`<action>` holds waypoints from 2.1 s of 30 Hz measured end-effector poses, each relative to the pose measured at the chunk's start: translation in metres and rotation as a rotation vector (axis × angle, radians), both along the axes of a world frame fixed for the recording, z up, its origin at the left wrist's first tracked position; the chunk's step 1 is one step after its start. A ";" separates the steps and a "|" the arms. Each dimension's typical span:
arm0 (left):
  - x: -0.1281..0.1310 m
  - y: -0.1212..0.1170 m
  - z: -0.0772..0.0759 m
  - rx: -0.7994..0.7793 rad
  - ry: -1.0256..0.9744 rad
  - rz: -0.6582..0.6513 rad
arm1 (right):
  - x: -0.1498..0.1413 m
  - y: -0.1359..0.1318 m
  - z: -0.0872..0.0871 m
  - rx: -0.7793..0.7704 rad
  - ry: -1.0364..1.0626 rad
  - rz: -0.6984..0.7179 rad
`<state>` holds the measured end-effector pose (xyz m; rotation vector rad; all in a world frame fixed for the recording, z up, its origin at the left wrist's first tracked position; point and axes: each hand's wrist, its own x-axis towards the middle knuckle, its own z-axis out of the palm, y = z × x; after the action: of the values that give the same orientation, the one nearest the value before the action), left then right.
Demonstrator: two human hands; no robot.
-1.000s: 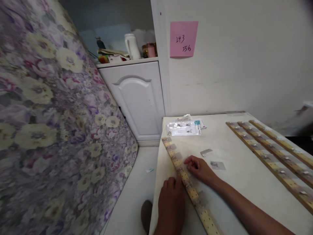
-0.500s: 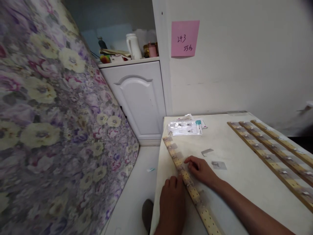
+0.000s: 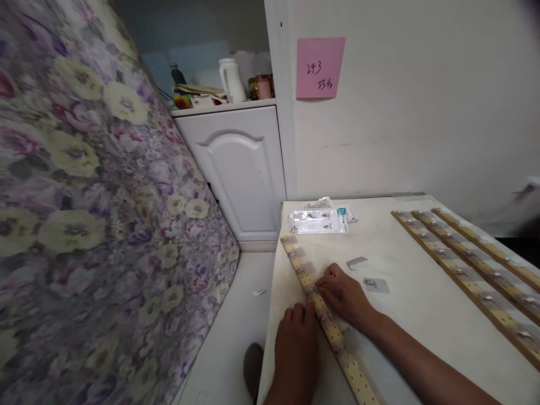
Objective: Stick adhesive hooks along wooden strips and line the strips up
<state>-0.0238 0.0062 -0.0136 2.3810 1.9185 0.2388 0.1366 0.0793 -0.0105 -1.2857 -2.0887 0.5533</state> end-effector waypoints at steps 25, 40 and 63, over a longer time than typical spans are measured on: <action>0.001 -0.001 0.010 -0.047 0.000 0.035 | -0.003 0.001 0.002 -0.038 -0.047 -0.012; 0.001 -0.004 0.016 -0.058 -0.061 0.043 | 0.003 0.002 -0.012 0.029 0.204 -0.035; -0.011 -0.010 0.027 0.040 -0.492 -0.042 | 0.134 -0.023 -0.021 -0.114 -0.113 -0.376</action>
<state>-0.0345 -0.0034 0.0138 2.1173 1.6417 0.7823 0.2708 0.0564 -0.0315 -1.7600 -1.8563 0.4443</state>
